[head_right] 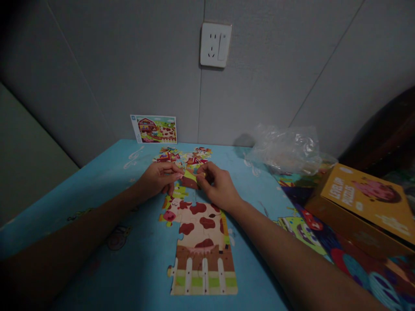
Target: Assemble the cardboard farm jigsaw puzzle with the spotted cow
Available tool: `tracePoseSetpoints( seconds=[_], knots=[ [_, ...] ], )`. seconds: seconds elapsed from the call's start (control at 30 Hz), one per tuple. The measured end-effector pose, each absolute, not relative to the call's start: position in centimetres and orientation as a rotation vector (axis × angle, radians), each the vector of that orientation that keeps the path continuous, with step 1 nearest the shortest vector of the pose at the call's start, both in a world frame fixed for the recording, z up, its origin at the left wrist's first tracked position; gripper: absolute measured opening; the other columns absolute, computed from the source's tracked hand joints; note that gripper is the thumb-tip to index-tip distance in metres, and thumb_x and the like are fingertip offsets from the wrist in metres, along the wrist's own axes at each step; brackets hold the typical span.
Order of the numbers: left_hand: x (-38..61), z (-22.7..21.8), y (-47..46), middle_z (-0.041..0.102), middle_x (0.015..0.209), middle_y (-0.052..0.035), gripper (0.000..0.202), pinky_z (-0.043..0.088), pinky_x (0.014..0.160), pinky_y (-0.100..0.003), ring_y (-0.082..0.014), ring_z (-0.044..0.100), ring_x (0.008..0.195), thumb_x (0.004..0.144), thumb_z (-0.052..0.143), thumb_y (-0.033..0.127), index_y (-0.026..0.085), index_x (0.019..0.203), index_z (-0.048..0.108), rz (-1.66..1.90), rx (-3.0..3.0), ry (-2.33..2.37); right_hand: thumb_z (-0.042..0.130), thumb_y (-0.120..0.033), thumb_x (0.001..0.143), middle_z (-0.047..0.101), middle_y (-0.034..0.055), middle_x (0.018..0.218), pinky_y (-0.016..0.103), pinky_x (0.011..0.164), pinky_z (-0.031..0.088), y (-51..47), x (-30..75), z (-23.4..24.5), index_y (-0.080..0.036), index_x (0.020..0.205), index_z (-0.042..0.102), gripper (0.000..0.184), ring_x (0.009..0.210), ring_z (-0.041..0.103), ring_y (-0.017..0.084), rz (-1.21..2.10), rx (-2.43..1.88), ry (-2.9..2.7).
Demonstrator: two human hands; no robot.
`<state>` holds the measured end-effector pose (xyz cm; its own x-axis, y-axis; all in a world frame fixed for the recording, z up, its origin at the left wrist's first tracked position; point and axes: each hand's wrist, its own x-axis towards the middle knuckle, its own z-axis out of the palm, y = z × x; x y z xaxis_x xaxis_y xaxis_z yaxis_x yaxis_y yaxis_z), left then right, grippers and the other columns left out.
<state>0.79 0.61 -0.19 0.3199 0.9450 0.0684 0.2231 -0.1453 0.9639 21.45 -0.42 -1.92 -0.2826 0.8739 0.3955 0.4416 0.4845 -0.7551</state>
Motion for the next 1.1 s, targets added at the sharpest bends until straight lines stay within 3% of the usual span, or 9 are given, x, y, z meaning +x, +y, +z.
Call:
tracePoseSetpoints(
  seconds=[1.1],
  knots=[
    [0.92,0.04,0.53,0.055,0.044,0.006,0.006,0.031,0.031,-0.015,-0.0042,0.044,0.028,0.081,0.056,0.014,0.012,0.076,0.059,0.893,1.582,1.101,0.056,-0.029,0.085,0.057,0.0,0.071,0.027,0.057,0.038,-0.45,21.35,-1.94,-0.018,0.086,0.054,0.011,0.06,0.049,0.011,0.718,-1.087,-1.891]
  ],
)
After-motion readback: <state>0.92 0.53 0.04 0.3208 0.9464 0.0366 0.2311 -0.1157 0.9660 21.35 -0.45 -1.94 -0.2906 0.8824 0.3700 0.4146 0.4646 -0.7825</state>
